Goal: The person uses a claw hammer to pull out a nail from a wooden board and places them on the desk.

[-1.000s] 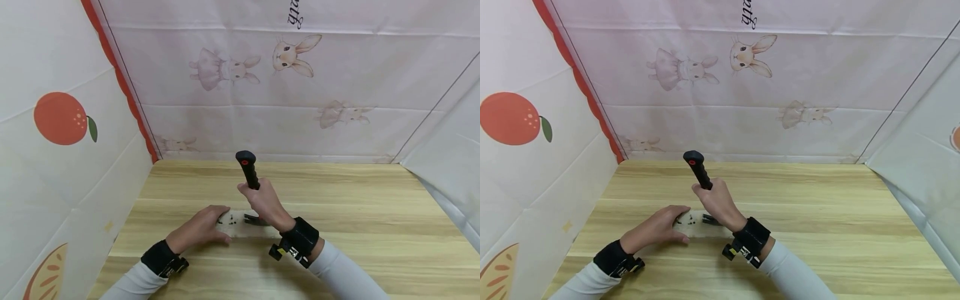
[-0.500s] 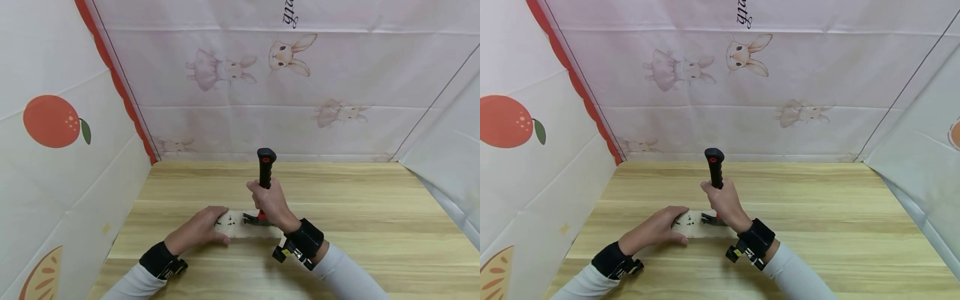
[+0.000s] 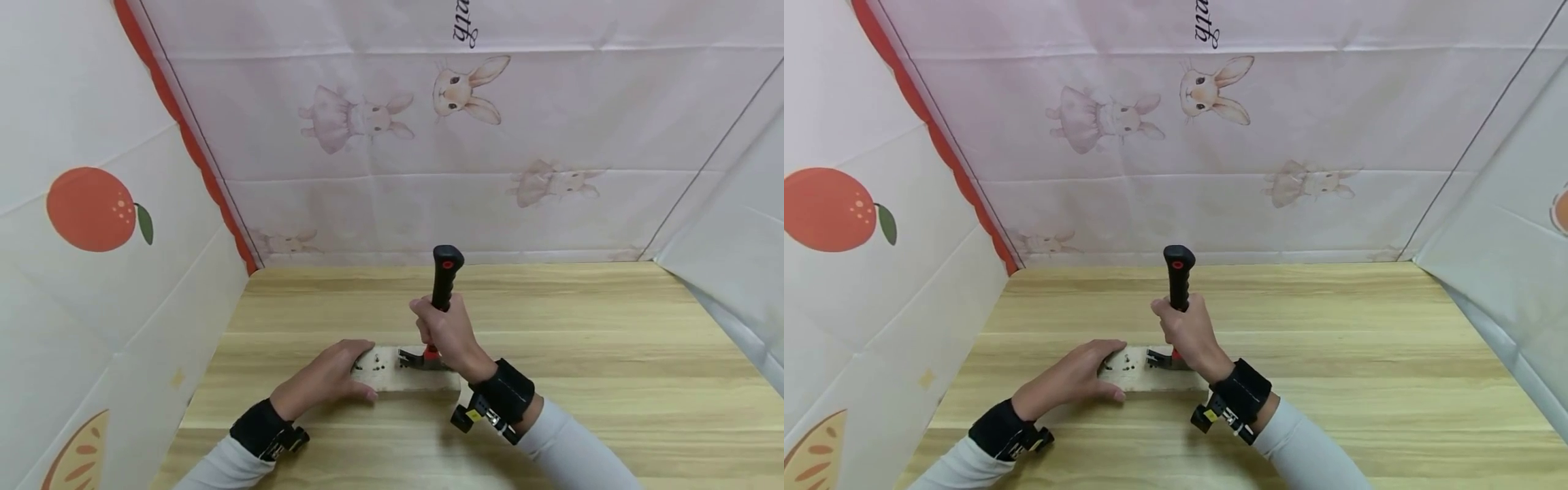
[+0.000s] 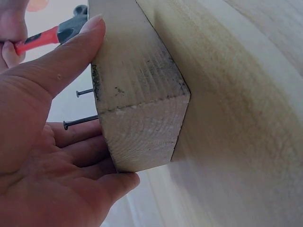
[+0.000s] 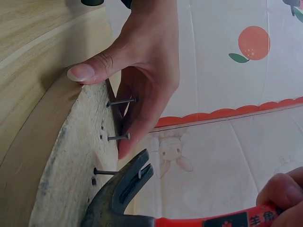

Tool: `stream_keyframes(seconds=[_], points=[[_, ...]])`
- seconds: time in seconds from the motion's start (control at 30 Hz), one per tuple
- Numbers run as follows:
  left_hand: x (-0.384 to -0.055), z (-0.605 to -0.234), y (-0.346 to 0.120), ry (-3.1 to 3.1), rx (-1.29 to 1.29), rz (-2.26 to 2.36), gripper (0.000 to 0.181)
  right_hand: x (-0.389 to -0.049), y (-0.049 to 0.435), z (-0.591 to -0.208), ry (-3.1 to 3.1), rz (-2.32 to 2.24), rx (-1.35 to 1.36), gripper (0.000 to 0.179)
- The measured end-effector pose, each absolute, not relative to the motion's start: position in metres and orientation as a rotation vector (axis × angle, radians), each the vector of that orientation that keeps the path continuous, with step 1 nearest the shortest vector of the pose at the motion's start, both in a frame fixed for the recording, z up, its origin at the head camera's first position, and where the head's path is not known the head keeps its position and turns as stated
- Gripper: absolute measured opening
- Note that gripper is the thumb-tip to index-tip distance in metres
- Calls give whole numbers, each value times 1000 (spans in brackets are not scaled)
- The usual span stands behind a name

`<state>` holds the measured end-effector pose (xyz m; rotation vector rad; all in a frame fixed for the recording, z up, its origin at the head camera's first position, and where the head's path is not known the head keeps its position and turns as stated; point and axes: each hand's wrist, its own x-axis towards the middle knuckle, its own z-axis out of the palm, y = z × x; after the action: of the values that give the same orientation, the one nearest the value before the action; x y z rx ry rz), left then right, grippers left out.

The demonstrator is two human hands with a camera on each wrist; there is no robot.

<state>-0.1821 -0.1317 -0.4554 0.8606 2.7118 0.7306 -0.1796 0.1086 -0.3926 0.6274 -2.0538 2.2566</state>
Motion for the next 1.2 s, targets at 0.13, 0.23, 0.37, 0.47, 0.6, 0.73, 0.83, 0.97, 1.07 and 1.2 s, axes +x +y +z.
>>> stream_keyframes(seconds=[0.13,0.23,0.37,0.47,0.6,0.73,0.83,0.97,1.07,1.2], points=[[-181,-456,-132,2715,851,724,94,-181,114,-392,-1918,2316,679,48],[-181,-457,-132,2719,848,716,94,-182,118,-391,-1821,2360,728,45],[-181,-456,-132,2720,846,715,93,-183,122,-392,-1734,2423,748,43],[-181,-456,-132,2720,853,717,93,-184,126,-393,-1657,2471,742,42],[-179,-456,-132,2726,858,715,93,-185,134,-394,-1553,2538,756,43],[-178,-456,-131,2734,860,714,93,-185,142,-395,-1478,2578,790,42],[-178,-456,-130,2737,865,712,93,-184,146,-395,-1451,2583,810,41],[-178,-456,-130,2735,862,716,93,-184,149,-396,-1441,2577,820,40],[-178,-455,-131,2739,855,712,93,-184,150,-396,-1427,2575,812,39],[-178,-451,-130,2754,860,666,92,-182,153,-396,-1382,2599,798,39]])
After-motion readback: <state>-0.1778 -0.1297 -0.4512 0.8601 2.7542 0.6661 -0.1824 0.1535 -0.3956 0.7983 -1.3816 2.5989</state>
